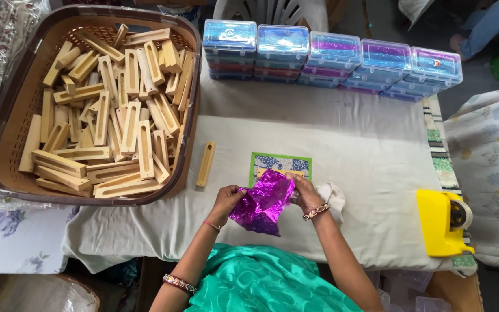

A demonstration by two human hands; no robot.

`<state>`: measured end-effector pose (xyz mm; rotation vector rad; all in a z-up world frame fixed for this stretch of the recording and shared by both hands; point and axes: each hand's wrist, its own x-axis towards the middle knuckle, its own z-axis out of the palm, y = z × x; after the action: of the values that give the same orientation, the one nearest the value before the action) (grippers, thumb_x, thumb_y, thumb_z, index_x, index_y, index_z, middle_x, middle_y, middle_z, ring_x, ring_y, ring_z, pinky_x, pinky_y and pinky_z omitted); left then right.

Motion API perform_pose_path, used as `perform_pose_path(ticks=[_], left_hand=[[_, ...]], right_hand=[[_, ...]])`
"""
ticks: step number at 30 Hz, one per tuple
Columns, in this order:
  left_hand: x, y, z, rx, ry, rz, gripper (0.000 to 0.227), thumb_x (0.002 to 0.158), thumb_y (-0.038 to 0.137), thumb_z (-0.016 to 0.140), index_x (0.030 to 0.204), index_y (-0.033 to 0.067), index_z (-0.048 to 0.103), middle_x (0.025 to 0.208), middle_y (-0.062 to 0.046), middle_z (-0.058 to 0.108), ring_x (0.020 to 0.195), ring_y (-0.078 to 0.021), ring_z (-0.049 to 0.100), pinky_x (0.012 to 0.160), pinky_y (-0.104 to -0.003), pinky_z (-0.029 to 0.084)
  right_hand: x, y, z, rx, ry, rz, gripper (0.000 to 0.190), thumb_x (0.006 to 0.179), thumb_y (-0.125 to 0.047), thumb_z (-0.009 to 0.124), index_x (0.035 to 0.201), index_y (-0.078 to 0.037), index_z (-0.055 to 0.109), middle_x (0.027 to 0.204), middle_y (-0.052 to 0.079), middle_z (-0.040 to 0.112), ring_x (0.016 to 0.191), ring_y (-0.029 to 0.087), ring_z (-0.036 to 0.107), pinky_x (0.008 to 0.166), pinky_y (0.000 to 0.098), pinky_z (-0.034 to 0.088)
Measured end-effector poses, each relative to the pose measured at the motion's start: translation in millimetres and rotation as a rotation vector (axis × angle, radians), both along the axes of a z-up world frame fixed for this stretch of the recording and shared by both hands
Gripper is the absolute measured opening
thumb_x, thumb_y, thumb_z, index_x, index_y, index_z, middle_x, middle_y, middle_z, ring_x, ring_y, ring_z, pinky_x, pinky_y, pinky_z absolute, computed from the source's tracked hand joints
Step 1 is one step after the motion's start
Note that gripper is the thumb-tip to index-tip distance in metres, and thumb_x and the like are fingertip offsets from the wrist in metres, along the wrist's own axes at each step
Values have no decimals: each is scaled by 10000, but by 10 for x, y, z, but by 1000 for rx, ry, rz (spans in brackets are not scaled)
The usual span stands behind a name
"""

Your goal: Preparing small items, possibly wooden or craft-related, by cleaning and arranging them on a workspace.

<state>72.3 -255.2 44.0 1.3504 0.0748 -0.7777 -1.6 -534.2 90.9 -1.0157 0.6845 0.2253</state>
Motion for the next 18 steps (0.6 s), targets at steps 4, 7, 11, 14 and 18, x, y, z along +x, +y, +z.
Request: perform_pose_path(ticks=[4, 7, 11, 14, 18], left_hand=[[-73, -26, -35, 83, -90, 18, 195, 949, 169, 707, 874, -11, 724, 720, 24, 639, 627, -40, 530, 560, -224, 434], [-89, -9, -31, 133, -97, 17, 184, 934, 162, 717, 873, -11, 725, 703, 23, 615, 609, -56, 493, 540, -246, 401], [-80, 67, 71, 93, -59, 61, 145, 908, 119, 731, 934, -24, 729, 721, 1, 656, 607, -60, 547, 538, -231, 433], [-46, 120, 148, 44, -6, 81, 154, 899, 90, 731, 978, -41, 716, 739, -23, 687, 605, -67, 593, 542, -223, 467], [11, 184, -97, 20, -48, 98, 179, 916, 86, 751, 1023, -56, 733, 748, -23, 691, 641, -100, 601, 580, -251, 475]], right_hand=[[-6, 78, 110, 71, -51, 29, 496, 874, -72, 734, 1355, -106, 615, 1123, 64, 746, 946, 177, 703, 777, 356, 559], [-5, 35, 106, 27, -187, -37, 610, 823, 28, 723, 1400, -120, 590, 1113, 62, 721, 963, 170, 712, 839, 346, 600], [-12, 11, 293, 48, -232, -56, 574, 831, 55, 695, 1373, -113, 610, 1119, 63, 726, 958, 154, 713, 853, 331, 614], [-46, -65, 149, 20, -235, -65, 441, 871, 54, 687, 1290, -84, 678, 1103, 54, 730, 944, 148, 702, 846, 330, 603], [-75, -100, 20, -35, -198, -24, 266, 926, 27, 672, 1171, -38, 750, 1056, 48, 735, 917, 136, 699, 814, 314, 594]])
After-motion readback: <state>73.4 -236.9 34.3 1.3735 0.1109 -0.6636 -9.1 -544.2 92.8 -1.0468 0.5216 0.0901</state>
